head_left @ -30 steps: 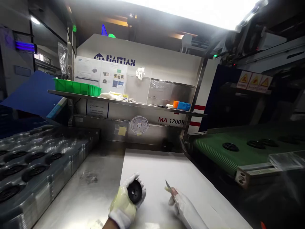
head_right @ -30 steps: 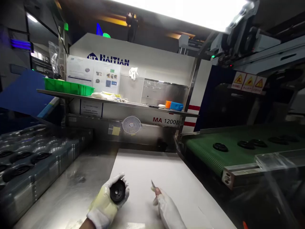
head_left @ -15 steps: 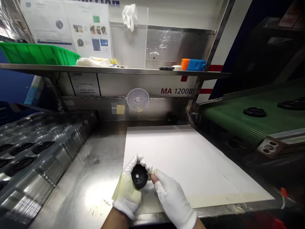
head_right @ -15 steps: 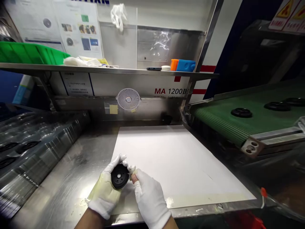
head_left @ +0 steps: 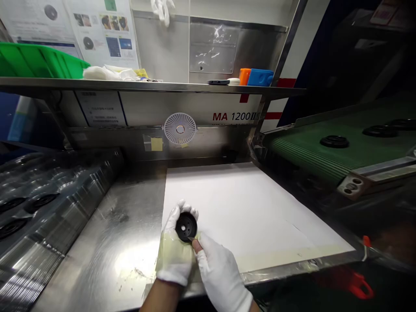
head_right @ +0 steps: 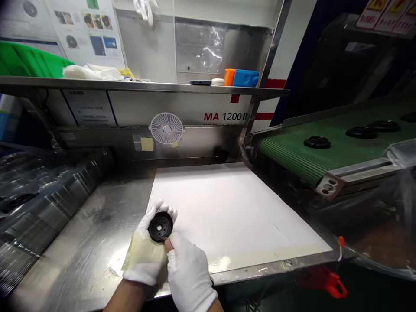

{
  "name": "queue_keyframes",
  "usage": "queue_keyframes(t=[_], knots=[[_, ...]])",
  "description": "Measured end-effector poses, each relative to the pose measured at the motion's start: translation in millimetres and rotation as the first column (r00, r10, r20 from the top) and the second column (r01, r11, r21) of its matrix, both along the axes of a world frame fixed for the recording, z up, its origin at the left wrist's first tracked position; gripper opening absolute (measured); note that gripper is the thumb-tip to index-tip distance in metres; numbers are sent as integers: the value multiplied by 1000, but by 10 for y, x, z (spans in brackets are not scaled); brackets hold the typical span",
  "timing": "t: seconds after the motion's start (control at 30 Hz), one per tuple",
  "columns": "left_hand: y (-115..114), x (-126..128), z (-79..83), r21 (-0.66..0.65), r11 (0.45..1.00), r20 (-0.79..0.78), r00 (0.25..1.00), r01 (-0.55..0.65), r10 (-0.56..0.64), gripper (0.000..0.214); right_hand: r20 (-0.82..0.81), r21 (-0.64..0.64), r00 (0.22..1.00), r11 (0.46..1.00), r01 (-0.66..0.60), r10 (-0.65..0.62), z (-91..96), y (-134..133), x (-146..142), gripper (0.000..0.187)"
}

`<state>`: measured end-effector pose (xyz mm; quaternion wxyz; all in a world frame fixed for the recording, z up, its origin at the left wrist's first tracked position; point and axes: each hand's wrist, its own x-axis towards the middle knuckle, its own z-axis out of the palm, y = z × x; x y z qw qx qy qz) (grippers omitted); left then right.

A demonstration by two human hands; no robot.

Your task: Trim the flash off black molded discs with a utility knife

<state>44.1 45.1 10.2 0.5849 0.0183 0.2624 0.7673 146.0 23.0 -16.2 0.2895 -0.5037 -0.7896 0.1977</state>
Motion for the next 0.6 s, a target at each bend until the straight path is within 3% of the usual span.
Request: queue_keyframes(t=[0.13, 0.2, 0.3, 0.43, 0.6], knots=[[-162, -123, 61, -26, 968, -74, 965, 249, -250, 37, -111, -37, 990, 995, -96, 91, 53, 19, 80, 25], [-203, -158, 71, -11, 960, -38, 959, 280, -280, 37, -148, -50, 981, 990, -130, 122, 71, 35, 116, 25], [-181, -142, 61, 2, 976, 33, 975, 219, -219, 27, -121, -18, 987, 994, -111, 108, 76, 56, 120, 22], [-108, -84, 40, -24, 992, 105, 987, 127, -123, 10, 46, 64, 999, 998, -18, 15, 32, 52, 67, 23], [-79, -63, -15, -23, 999, 89, 996, 32, -30, 8, 95, 69, 995, 997, 37, -44, -34, -36, -15, 27]])
